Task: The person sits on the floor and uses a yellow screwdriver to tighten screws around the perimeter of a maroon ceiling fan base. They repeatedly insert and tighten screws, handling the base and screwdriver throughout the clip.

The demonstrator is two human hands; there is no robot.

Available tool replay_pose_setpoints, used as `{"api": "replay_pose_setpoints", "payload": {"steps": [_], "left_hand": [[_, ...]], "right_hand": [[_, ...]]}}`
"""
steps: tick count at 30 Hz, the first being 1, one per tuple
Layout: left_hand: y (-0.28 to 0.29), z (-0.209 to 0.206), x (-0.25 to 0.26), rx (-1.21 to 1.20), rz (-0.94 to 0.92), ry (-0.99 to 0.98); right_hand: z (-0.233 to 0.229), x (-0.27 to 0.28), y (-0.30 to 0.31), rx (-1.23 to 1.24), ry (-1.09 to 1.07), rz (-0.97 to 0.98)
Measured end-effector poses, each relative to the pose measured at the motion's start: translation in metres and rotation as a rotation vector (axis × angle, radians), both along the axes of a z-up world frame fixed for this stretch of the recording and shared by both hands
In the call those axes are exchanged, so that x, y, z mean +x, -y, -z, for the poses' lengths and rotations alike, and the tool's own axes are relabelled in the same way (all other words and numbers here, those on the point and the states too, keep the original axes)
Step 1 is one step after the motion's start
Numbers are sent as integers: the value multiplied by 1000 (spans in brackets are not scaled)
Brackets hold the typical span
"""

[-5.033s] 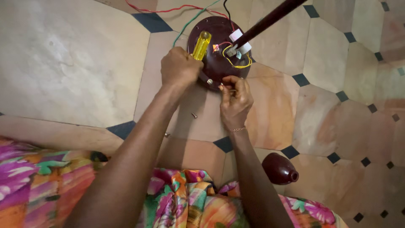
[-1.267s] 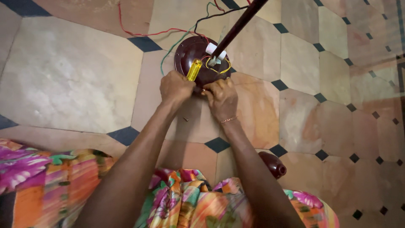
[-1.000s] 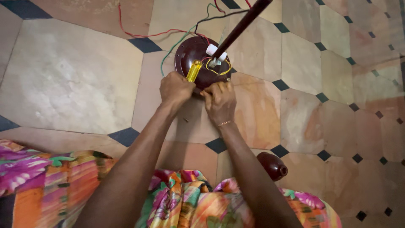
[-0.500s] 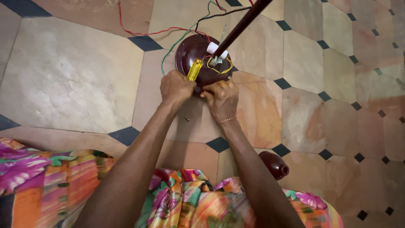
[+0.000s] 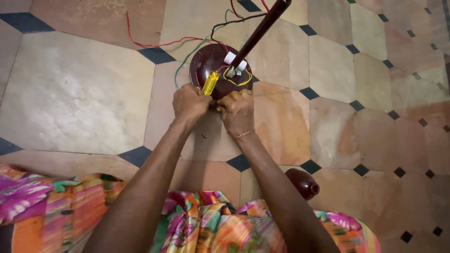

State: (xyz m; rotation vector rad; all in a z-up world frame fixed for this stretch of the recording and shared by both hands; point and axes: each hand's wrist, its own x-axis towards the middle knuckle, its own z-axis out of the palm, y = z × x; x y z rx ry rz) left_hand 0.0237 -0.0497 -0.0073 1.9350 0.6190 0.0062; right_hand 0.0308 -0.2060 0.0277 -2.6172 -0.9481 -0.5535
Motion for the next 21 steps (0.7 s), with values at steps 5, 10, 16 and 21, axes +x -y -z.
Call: {"api": "replay_pose_setpoints", "payload": {"steps": [5,10,16,21], "left_hand": [[1,-2,2,11,-26,0],[0,-6,-1,31,-30,44],[0,-7,-6,21,-43,39],[7,-20,-16,67,-78,93]], "right_hand": [[-8,-2,-2,-3,-14,-14],[-24,-5,-6,-50,-33,5],[-54,-12,-7,34,-9,-11],[-83,-18,35,126,-216,76]]}}
